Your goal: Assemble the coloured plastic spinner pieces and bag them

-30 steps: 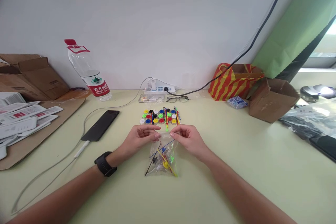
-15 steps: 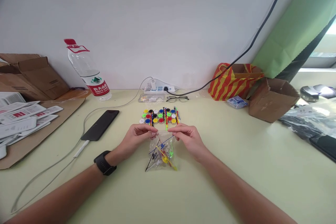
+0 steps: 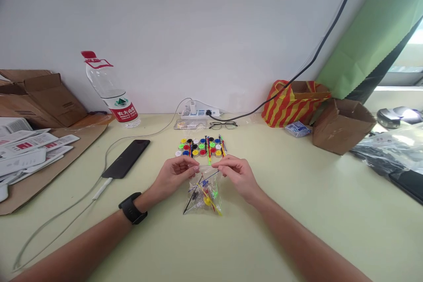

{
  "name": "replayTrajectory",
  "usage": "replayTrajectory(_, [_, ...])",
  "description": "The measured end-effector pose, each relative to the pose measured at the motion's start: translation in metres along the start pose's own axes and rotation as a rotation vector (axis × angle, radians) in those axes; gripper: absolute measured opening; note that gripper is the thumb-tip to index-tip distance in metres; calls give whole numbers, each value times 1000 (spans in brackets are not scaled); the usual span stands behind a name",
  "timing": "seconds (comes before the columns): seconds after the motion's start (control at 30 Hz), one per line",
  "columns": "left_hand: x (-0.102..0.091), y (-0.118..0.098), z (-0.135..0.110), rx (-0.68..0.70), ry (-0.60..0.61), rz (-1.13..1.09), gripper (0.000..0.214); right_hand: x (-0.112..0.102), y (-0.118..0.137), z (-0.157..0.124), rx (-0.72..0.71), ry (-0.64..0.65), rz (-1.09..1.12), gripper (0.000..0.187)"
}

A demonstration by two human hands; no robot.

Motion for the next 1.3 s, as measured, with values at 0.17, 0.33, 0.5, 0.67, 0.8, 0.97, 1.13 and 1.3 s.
replayTrajectory(0.17, [-1, -1, -1, 35, 8, -9, 21, 1, -1, 2, 63, -21, 34, 17])
replayTrajectory(0.33, [-7, 2, 0, -27, -18, -50, 15, 4, -2, 1, 125, -11, 56, 29])
replayTrajectory(0.5, [-7, 1, 0, -60, 3, -70, 21, 3, -1, 0, 125, 7, 52, 31])
replayTrajectory(0.67, [0, 2, 0, -50, 64, 28, 31, 2, 1, 1, 85, 58, 3, 18])
replayTrajectory(0.8, [8, 2, -5, -42, 178, 130, 25, 8, -1, -1, 95, 209, -77, 24])
replayTrajectory(0.97, [11, -2, -8, -76, 244, 205, 30, 12, -1, -3, 54, 275, -287, 32])
replayTrajectory(1.13, [11, -6, -9, -118, 317, 197, 33, 14, 0, -7, 46, 314, -313, 34])
replayTrajectory(1.3, [11, -4, -8, -125, 354, 176, 35, 11, -1, -6, 111, 363, -304, 42])
Point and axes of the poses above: each hand's wrist, its own z-axis towards the middle knuckle, its own x-axis out of the palm, y = z × x, the point moved 3 cm from there along z, towards the middle knuckle, and after that the axes turned 4 degrees about -z, right-handed, at the moved point
